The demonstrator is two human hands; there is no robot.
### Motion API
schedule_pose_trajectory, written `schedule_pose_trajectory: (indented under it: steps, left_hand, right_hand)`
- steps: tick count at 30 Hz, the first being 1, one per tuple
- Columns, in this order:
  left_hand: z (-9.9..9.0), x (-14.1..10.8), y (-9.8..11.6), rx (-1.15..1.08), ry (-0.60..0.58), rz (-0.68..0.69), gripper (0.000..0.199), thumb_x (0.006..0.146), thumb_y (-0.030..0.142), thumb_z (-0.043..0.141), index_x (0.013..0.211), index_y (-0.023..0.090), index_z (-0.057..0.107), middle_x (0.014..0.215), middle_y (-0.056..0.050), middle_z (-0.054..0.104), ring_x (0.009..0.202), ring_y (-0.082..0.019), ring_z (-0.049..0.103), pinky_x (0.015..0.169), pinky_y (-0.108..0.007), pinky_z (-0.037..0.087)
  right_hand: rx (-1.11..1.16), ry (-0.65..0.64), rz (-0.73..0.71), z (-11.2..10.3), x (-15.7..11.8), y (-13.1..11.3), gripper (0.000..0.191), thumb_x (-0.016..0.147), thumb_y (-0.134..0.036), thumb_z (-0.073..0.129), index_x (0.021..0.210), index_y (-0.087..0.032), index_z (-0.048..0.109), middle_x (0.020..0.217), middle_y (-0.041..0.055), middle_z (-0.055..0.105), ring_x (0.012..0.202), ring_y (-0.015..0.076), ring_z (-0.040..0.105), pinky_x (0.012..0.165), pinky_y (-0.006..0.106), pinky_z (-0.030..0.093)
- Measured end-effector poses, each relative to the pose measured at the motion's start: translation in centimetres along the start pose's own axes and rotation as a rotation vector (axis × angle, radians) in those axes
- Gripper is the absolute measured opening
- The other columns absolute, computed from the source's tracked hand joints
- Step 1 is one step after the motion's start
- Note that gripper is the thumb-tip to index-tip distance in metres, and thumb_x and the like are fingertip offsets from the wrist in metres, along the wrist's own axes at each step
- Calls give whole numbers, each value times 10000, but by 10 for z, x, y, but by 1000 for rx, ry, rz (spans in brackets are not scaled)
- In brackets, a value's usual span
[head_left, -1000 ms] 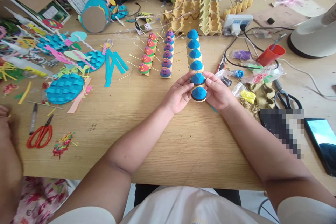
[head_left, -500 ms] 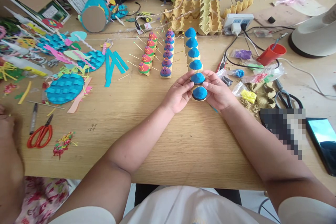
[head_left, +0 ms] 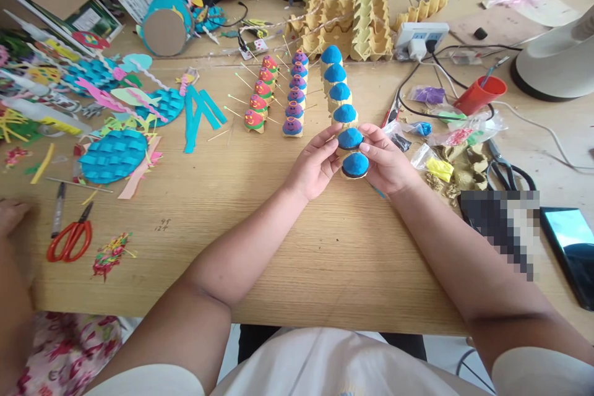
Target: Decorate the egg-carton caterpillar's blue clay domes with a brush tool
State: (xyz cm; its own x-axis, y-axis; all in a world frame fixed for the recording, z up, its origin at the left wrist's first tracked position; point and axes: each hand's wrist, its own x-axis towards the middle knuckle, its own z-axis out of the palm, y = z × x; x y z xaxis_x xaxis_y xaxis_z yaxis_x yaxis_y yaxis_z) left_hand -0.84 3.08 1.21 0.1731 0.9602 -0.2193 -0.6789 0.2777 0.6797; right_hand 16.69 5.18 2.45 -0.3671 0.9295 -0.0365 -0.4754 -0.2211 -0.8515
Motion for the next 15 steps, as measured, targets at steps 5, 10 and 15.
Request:
schedule_pose_trajectory:
  steps: [5, 10, 15]
  left_hand:
    - [1, 1, -1, -18, -8, 34, 322, 1023, 192, 713, 1301, 333, 791, 1170, 43, 868, 1104, -112, 812, 902, -205, 609]
    - [3, 0, -2, -38, -3, 52, 252, 1035, 182, 700, 1228, 308, 802, 1085, 50, 864, 1083, -104, 817, 896, -187, 613]
    - [1, 1, -2, -42, 13, 57, 197, 1020, 182, 723, 1160, 288, 811, 1115, 32, 855, 1162, -146, 800, 951, -244, 604]
  right_hand:
    - [34, -30, 1, 1, 0, 0, 453, 687, -304, 1028, 1044, -314, 749, 982, -47, 794, 864, 142, 724, 777, 284, 650]
    - [58, -48, 10, 1, 2, 1, 471, 669, -296, 1041, 1039, -300, 749, 953, -60, 793, 812, 121, 716, 744, 249, 642]
    - [59, -52, 20, 0, 2, 3, 477, 665, -290, 1044, 1036, -306, 744, 942, -69, 798, 816, 122, 726, 727, 239, 637]
